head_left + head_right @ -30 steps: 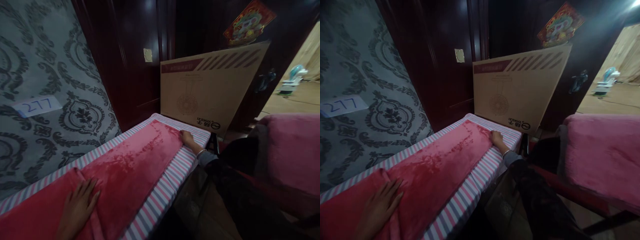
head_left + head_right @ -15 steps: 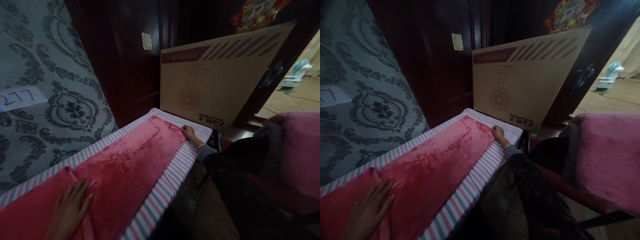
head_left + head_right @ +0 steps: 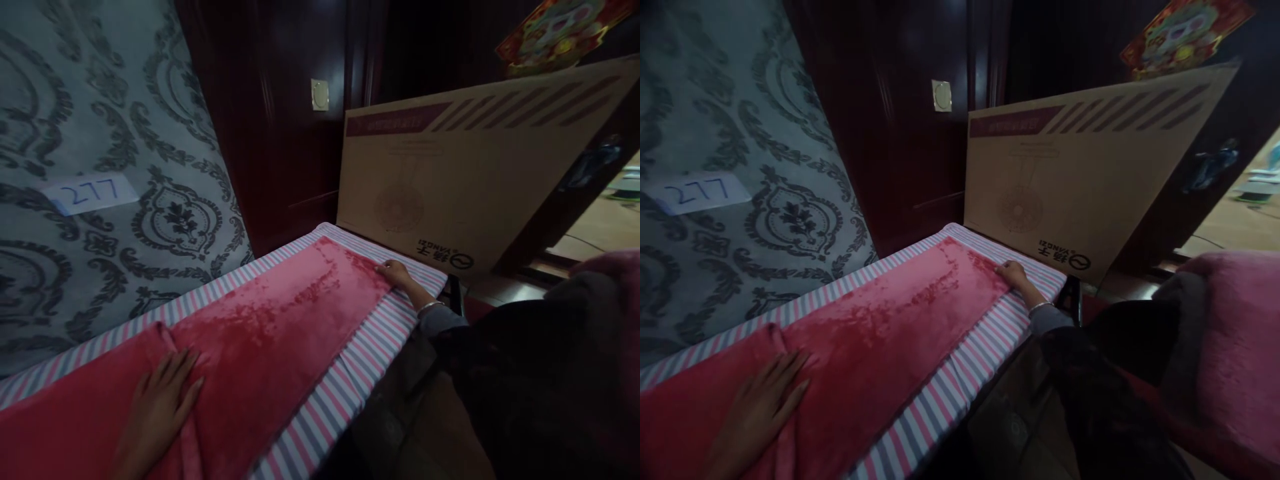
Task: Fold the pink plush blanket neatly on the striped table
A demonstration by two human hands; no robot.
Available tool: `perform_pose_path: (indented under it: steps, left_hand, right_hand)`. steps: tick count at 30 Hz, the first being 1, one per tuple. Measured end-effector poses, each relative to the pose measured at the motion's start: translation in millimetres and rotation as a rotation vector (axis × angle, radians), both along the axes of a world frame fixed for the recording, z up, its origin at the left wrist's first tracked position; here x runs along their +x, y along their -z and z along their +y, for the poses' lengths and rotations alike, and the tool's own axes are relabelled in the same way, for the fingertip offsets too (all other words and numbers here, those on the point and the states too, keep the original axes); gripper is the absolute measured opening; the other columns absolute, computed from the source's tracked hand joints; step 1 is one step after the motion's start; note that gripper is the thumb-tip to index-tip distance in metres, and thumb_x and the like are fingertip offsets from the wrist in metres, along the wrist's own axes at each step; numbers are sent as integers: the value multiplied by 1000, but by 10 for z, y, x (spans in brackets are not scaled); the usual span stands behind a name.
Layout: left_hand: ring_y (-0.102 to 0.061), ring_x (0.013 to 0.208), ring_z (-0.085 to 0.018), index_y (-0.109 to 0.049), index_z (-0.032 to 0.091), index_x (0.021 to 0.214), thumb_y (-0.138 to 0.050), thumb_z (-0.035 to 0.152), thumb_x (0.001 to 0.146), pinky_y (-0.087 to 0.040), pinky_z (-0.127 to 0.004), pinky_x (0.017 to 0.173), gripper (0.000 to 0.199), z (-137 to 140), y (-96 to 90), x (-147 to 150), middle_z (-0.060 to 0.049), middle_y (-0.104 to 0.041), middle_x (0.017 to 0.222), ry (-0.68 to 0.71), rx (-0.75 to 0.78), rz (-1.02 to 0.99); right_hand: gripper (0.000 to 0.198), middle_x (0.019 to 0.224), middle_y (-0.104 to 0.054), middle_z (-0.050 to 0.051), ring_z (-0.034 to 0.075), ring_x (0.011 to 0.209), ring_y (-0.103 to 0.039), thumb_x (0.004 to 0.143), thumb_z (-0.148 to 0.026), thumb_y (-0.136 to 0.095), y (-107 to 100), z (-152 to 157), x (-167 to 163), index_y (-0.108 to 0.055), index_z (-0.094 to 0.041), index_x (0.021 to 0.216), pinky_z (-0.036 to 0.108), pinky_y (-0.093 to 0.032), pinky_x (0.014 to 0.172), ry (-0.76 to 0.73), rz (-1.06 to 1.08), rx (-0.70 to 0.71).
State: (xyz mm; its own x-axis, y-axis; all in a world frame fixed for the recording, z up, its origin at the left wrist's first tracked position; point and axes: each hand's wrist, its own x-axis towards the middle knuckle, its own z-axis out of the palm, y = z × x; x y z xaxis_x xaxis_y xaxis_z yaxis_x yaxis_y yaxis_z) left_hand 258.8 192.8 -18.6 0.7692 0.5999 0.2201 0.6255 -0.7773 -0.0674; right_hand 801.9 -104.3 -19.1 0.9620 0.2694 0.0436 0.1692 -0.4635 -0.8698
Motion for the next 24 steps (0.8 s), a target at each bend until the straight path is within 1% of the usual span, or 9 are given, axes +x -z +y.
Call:
perform_pose_path:
  steps: [4, 7, 11, 14, 17, 19, 21, 22, 24]
  left_hand:
    - [-41, 142, -33, -58, 16, 140, -36, 41, 90, -33, -53, 112, 59, -81, -39, 30, -14, -53, 148, -20, -5, -20]
    - [-40, 143, -33, -57, 16, 141, -39, 40, 91, -32, -54, 113, 58, -127, -44, 35, -14, -52, 149, -19, -23, -35]
    - [-39, 143, -32, -58, 17, 139, -42, 40, 91, -28, -55, 116, 56, -205, -108, 33, -14, -48, 152, -20, -88, -137]
    - [-44, 140, -31, -63, 16, 130, -47, 42, 88, -31, -50, 117, 52, -231, -227, 85, -14, -51, 149, 14, -213, -374]
    - [-60, 123, -29, -67, 17, 119, -58, 44, 84, -45, -44, 107, 45, -228, -385, 249, -13, -65, 132, 10, -525, -694]
    - [-70, 99, -26, -67, 18, 109, -67, 41, 79, -55, -40, 91, 38, -231, -480, 416, -12, -72, 114, -64, -895, -873]
    - [-72, 76, -23, -65, 17, 101, -72, 35, 77, -59, -36, 75, 31, -242, -543, 599, -10, -73, 97, -169, -1288, -986]
    - [-71, 69, -21, -63, 17, 98, -72, 32, 77, -59, -35, 70, 27, -248, -559, 688, -8, -73, 91, -206, -1422, -1015]
    - [-70, 62, -20, -61, 17, 99, -70, 27, 79, -59, -35, 65, 24, -255, -557, 848, -7, -71, 84, -238, -1546, -1041]
  right_hand:
    - [15, 56, -61, 2, 16, 53, -58, 71, -30, -69, 35, -29, -254, -61, -18, 66, 25, -48, 51, -19, 58, 243]
    - [14, 61, -65, 6, 19, 57, -64, 68, -28, -71, -11, -17, -431, -62, -17, 69, 29, -54, 55, -29, 62, 348]
    - [20, 71, -70, 7, 22, 69, -68, 65, -23, -69, -299, 190, -640, -68, -15, 83, 32, -56, 64, -21, 12, 367]
    - [27, 91, -75, 6, 24, 89, -68, 66, -19, -65, -609, 497, -1009, -72, -16, 93, 32, -54, 81, -131, -132, 333]
    - [34, 104, -75, 6, 23, 97, -68, 74, -16, -57, -792, 735, -1674, -71, -19, 105, 35, -51, 91, -477, -475, 243]
    - [39, 110, -74, 6, 23, 99, -69, 78, -14, -54, -760, 781, -2184, -69, -20, 113, 35, -51, 91, -698, -615, 191]
    - [43, 115, -73, 7, 23, 103, -68, 79, -11, -52, -607, 748, -2635, -67, -21, 118, 36, -52, 93, -841, -676, 133]
    - [46, 116, -72, 7, 23, 105, -68, 78, -8, -51, -500, 713, -2817, -67, -22, 119, 36, -52, 93, -899, -679, 98]
    - [49, 115, -72, 8, 23, 105, -68, 78, -4, -50, -269, 635, -3074, -66, -22, 122, 36, -53, 93, -959, -669, 50]
